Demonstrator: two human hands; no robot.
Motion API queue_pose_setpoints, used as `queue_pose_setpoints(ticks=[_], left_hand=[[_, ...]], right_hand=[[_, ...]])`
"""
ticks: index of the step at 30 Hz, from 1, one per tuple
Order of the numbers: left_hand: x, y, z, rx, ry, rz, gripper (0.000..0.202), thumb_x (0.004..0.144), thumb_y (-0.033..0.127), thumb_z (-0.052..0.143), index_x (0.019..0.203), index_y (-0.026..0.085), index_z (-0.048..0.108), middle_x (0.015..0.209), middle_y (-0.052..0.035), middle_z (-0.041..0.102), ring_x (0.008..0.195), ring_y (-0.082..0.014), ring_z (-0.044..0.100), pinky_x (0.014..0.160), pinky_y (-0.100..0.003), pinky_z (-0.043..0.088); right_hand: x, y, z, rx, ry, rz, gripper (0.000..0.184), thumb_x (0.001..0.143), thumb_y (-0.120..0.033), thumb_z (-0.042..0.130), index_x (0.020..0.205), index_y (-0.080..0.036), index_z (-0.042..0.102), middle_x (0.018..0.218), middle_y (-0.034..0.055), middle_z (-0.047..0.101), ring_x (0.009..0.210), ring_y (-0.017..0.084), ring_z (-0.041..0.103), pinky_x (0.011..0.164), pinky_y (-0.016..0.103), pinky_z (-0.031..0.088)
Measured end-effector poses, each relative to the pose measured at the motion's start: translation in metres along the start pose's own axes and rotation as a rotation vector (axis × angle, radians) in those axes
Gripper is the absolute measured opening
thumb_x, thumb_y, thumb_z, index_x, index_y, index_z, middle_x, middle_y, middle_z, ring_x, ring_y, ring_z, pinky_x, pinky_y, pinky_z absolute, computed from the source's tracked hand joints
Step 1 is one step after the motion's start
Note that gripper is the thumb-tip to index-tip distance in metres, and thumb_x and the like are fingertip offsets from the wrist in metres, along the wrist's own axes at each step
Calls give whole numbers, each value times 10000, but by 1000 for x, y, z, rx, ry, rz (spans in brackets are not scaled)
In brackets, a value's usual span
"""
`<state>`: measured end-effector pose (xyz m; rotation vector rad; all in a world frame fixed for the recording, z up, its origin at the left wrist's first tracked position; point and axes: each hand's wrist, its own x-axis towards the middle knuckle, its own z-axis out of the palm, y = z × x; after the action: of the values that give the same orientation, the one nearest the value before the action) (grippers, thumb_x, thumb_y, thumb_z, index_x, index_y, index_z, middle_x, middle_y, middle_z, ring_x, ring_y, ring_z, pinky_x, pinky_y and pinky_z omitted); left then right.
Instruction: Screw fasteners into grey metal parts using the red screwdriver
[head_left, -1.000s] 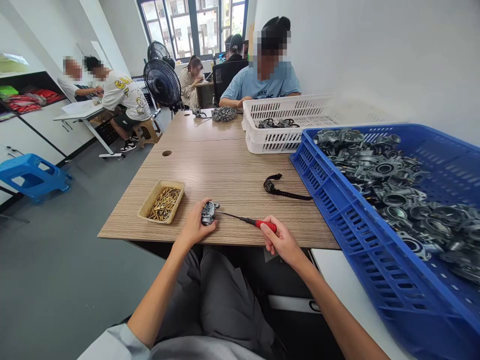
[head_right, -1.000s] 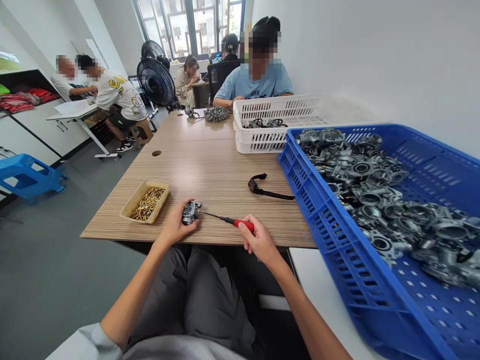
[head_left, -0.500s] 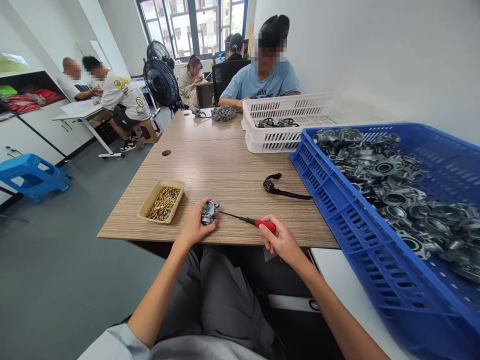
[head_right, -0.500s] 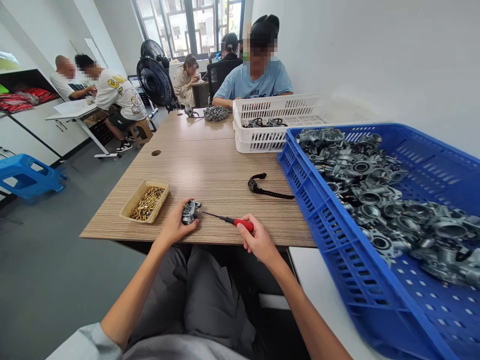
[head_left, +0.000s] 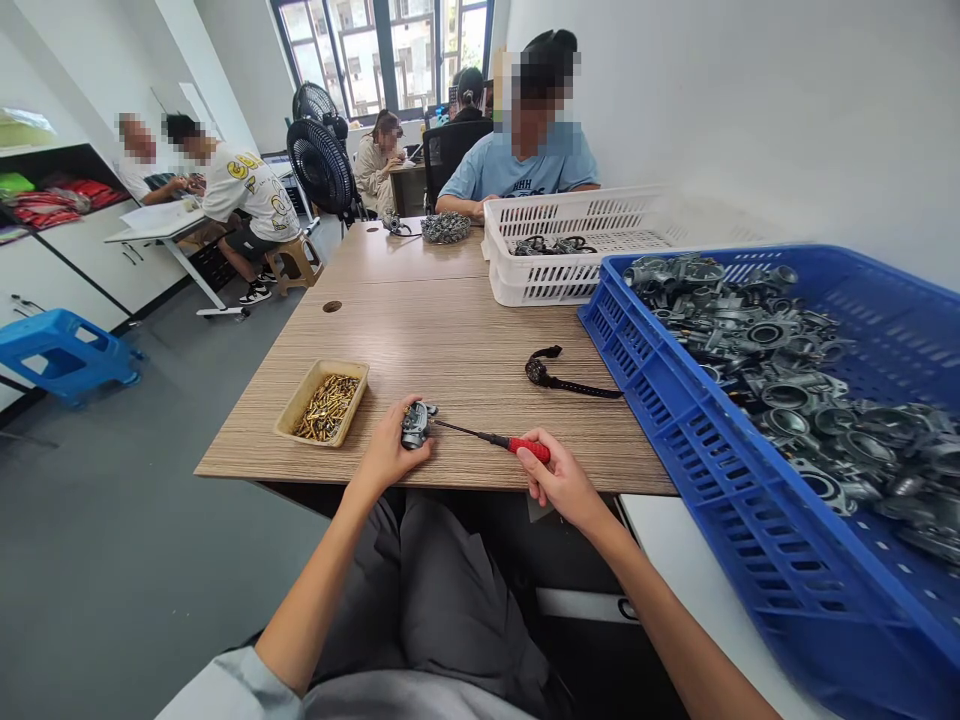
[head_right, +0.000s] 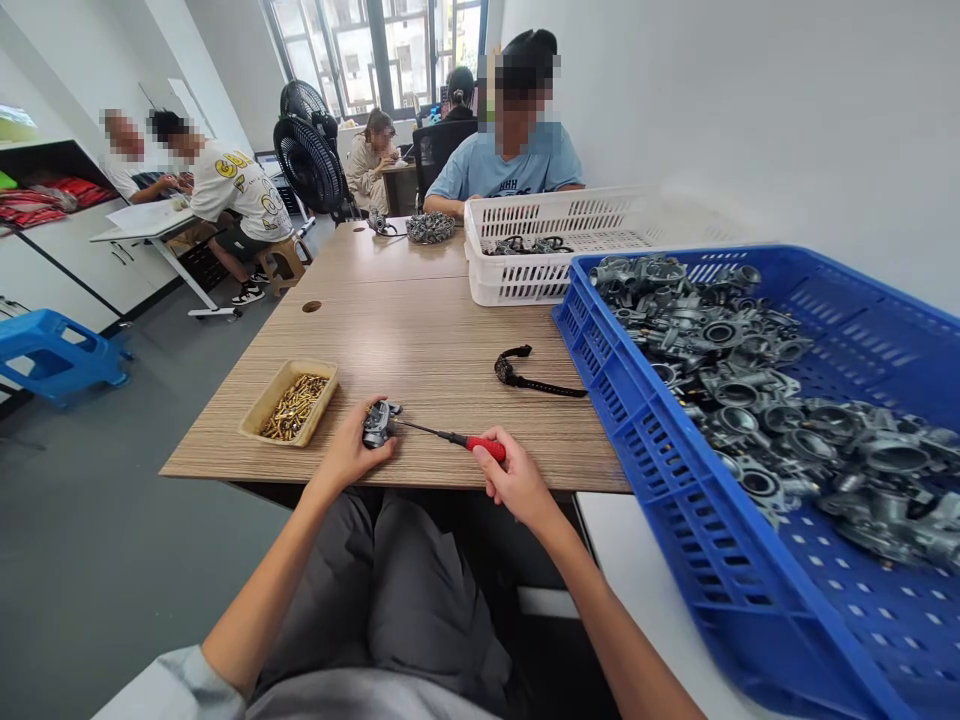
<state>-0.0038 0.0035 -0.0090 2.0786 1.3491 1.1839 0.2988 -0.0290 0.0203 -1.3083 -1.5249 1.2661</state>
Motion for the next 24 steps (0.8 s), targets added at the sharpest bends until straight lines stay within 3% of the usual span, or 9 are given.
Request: queue_pose_setpoints(ticks=[24], left_hand=[[0,6,-3,-5,-8,-17,654,841,236,735,1449,206,495,1324,-126,652,1231,-281,629,1111,-456,495]], right_hand=[[-1,-3,0,15,3,20,432,915,-640,615,1035,-241,502,532,-108,477,408,118,465,387,221,363]])
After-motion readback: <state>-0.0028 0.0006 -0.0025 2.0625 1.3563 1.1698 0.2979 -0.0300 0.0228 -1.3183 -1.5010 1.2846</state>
